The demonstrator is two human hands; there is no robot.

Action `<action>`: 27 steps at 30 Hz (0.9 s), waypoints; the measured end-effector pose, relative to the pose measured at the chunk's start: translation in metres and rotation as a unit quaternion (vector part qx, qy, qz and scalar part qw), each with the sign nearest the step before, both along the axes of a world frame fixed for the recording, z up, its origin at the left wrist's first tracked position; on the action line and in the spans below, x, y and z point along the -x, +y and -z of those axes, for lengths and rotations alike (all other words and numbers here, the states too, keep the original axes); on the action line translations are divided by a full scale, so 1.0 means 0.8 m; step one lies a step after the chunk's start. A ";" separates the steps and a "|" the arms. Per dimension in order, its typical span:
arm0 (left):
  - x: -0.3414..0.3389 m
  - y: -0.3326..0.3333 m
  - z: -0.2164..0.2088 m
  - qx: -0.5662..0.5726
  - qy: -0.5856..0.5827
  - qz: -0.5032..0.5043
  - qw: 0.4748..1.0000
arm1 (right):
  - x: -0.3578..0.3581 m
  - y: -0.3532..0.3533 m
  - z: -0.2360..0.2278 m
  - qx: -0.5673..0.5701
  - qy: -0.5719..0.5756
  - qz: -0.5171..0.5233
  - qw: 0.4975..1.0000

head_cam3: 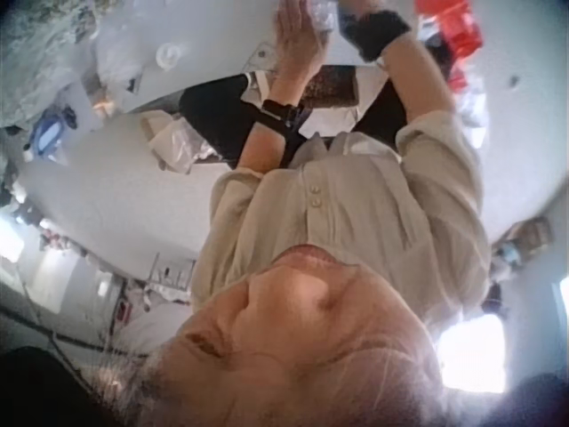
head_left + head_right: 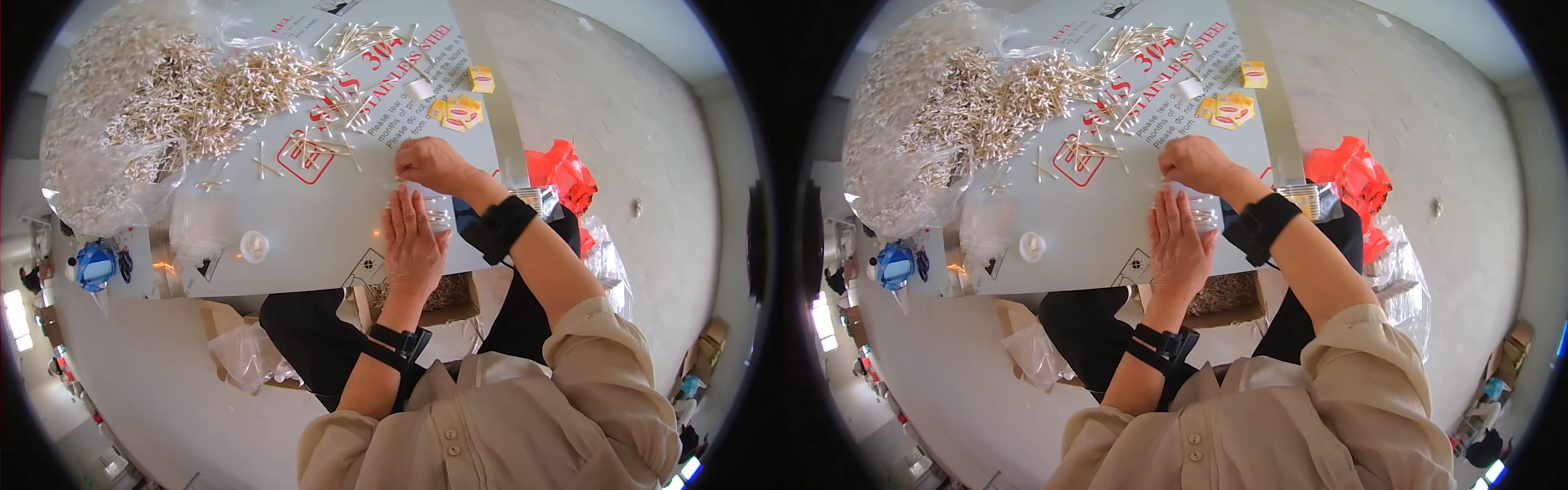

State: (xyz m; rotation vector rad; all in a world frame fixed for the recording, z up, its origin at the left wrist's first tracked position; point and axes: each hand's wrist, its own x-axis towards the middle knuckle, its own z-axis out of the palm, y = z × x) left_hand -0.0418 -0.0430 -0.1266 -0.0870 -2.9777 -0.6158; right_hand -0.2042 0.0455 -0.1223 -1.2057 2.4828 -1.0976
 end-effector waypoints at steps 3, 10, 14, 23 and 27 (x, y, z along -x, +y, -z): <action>0.001 0.004 0.001 0.003 0.008 0.004 1.000 | -0.029 0.033 -0.004 0.001 -0.007 0.015 1.000; 0.002 0.010 0.002 0.013 0.002 0.012 1.000 | -0.074 0.057 0.006 0.078 -0.087 0.201 0.972; 0.003 0.018 -0.001 0.013 -0.016 0.012 1.000 | -0.108 0.064 0.003 0.270 -0.155 0.310 0.898; 0.026 -0.012 0.014 -0.307 0.107 -0.087 0.942 | -0.138 0.041 0.018 0.417 -0.189 0.356 0.815; 0.045 -0.024 0.010 -0.225 0.155 -0.032 0.961 | -0.134 0.041 0.006 0.313 -0.125 0.353 0.872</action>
